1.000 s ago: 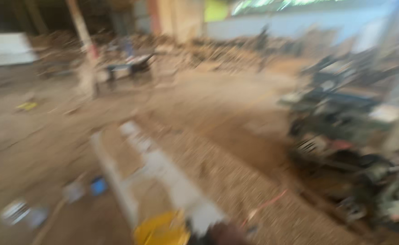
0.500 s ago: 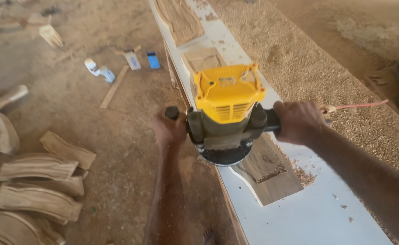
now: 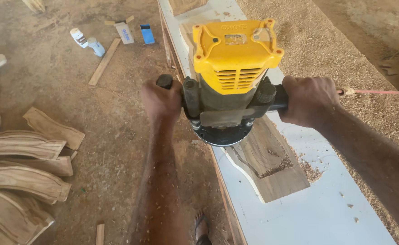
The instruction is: The person uses a yellow handheld router to carve a decorative pattern into a long plank of wood. They guide the tool along the wood surface, creating grooves and removing material as wood shavings accumulate.
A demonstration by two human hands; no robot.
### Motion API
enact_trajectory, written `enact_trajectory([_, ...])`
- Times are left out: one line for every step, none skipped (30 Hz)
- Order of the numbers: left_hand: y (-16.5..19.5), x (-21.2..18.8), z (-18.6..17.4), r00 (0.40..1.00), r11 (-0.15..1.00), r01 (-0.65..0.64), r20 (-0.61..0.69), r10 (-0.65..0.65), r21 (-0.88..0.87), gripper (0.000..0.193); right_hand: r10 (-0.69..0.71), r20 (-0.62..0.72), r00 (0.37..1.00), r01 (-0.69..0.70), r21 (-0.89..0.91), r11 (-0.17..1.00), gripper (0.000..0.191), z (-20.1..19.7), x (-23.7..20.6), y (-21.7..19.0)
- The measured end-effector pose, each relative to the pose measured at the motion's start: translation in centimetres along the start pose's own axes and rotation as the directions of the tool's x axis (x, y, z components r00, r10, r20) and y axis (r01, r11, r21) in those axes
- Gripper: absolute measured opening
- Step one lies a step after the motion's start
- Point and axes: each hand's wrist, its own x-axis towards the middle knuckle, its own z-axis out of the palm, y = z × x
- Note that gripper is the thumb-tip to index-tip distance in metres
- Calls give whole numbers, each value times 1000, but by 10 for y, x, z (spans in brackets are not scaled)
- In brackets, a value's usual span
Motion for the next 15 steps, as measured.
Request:
enact_trajectory([2, 4, 0, 999, 1000, 23, 29, -23, 8, 18, 14, 6, 1000, -14, 6, 1000, 33, 0, 1, -1])
enact_trajectory([3, 7, 1, 997, 999, 50, 56, -51, 16, 17, 24, 14, 1000, -25, 9, 1000, 34, -1, 1, -2])
enact_trajectory([2, 7, 1, 999, 1000, 24, 42, -25, 20, 15, 23, 2, 1000, -23, 13, 1000, 33, -1, 0, -3])
enact_trajectory([2, 8, 0, 1000, 1000, 2, 27, -3, 27, 15, 16, -8, 1000, -16, 17, 1000, 33, -1, -1, -4])
enact_trajectory([4, 10, -1, 999, 999, -31, 12, 31, 33, 14, 19, -24, 1000, -18, 24, 1000, 32, -2, -1, -5])
enact_trajectory([5, 13, 0, 999, 999, -32, 7, 32, 30, 13, 26, -24, 999, -25, 26, 999, 33, -4, 0, -5])
enact_trajectory([6, 14, 0, 1000, 999, -30, 1, 30, 27, 11, 31, -22, 999, -30, 27, 999, 33, -5, -1, -7])
enact_trajectory([6, 15, 0, 1000, 999, -24, -5, 24, 25, 10, 33, -18, 999, -33, 26, 999, 34, -6, -1, -8])
enact_trajectory([7, 16, 0, 1000, 1000, 2, 17, -2, 24, 10, 42, 3, 999, -42, 30, 999, 35, -8, 1, -9])
enact_trajectory([8, 18, 0, 999, 999, 23, 41, -24, 23, 10, 55, 22, 998, -55, 35, 998, 35, -9, 2, -11])
enact_trajectory([7, 19, -1, 997, 999, 47, 67, -48, 24, 9, 66, 46, 997, -68, 41, 997, 36, -10, 2, -12])
enact_trajectory([7, 19, 0, 998, 1000, 27, 54, -28, 14, 9, 69, 47, 997, -71, 37, 997, 35, -10, 1, -13])
enact_trajectory([6, 21, 0, 999, 1000, 7, 38, -7, 3, 9, 71, 44, 997, -72, 33, 997, 35, -11, 3, -15])
enact_trajectory([5, 24, 1, 1000, 1000, -16, 19, 16, -7, 8, 72, 39, 997, -73, 29, 997, 35, -12, 5, -16])
enact_trajectory([3, 27, 1, 999, 1000, -27, 25, 27, 4, 8, 68, 18, 997, -69, 40, 997, 35, -12, 6, -17])
